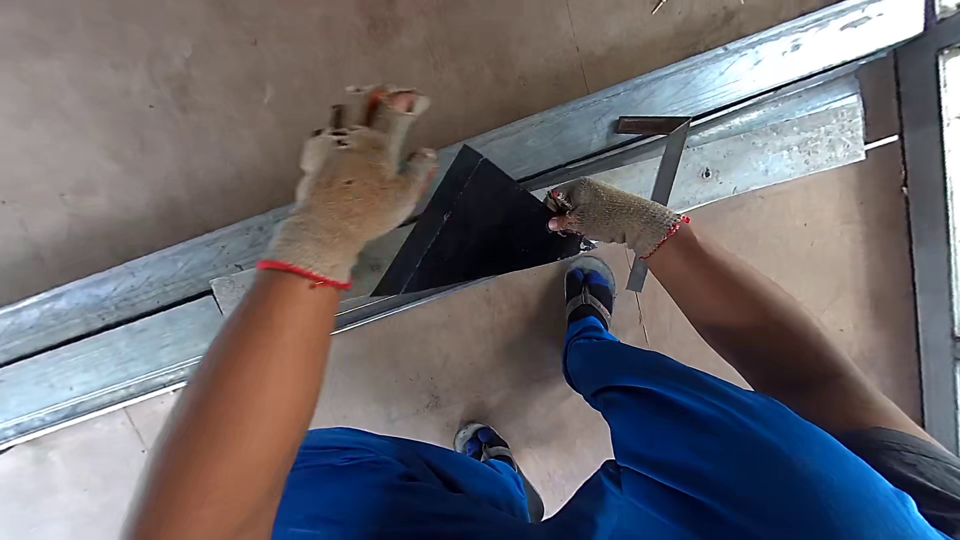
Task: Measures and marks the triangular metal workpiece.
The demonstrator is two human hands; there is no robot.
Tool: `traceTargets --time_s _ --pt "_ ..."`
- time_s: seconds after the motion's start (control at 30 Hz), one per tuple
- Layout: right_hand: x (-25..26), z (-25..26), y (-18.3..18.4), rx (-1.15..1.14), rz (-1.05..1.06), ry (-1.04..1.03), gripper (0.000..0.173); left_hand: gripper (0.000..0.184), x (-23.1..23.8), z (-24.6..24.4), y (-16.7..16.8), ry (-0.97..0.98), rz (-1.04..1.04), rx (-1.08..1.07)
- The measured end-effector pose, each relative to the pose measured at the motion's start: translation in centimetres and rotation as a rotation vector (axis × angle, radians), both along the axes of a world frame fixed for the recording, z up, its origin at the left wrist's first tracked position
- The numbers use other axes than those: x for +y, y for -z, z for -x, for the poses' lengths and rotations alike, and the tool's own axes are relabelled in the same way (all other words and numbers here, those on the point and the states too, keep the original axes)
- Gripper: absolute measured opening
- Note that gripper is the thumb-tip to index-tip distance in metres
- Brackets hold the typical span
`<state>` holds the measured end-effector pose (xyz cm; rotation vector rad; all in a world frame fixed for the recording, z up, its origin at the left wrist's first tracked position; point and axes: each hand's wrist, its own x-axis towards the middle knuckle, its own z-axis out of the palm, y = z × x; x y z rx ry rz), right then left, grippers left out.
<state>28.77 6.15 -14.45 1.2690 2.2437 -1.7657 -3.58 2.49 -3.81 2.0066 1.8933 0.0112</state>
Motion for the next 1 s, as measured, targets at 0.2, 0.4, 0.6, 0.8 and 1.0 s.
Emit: traceTargets --time_s 0.2,0.4,0.6,0.8,1.0 --pt "-2.6 0.6 2.6 -0.102 0.045 0.178 0.013 0.068 -9.1 12.9 4.2 -0.280 0.182 0.120" --pt "-5.7 1.8 2.5 -0.199 0.026 0.328 0.013 0.093 -12.7 14.8 9.4 -0.348 0.314 0.059" --pt "-10.3 2.4 0.9 -0.392 -0.091 0.443 0.039 0.097 -13.3 14.2 10.2 -0.302 0.240 0.129" --pt "-9.5 2.5 1.6 -0.473 -0.115 0.409 0.041 0.090 -13.3 14.0 10.4 -0.261 0.178 0.093" --pt "-8.1 0.7 0.7 -0.490 -0.200 0.239 0.038 0.089 -12.8 12.8 6.7 -0.379 0.141 -0.005"
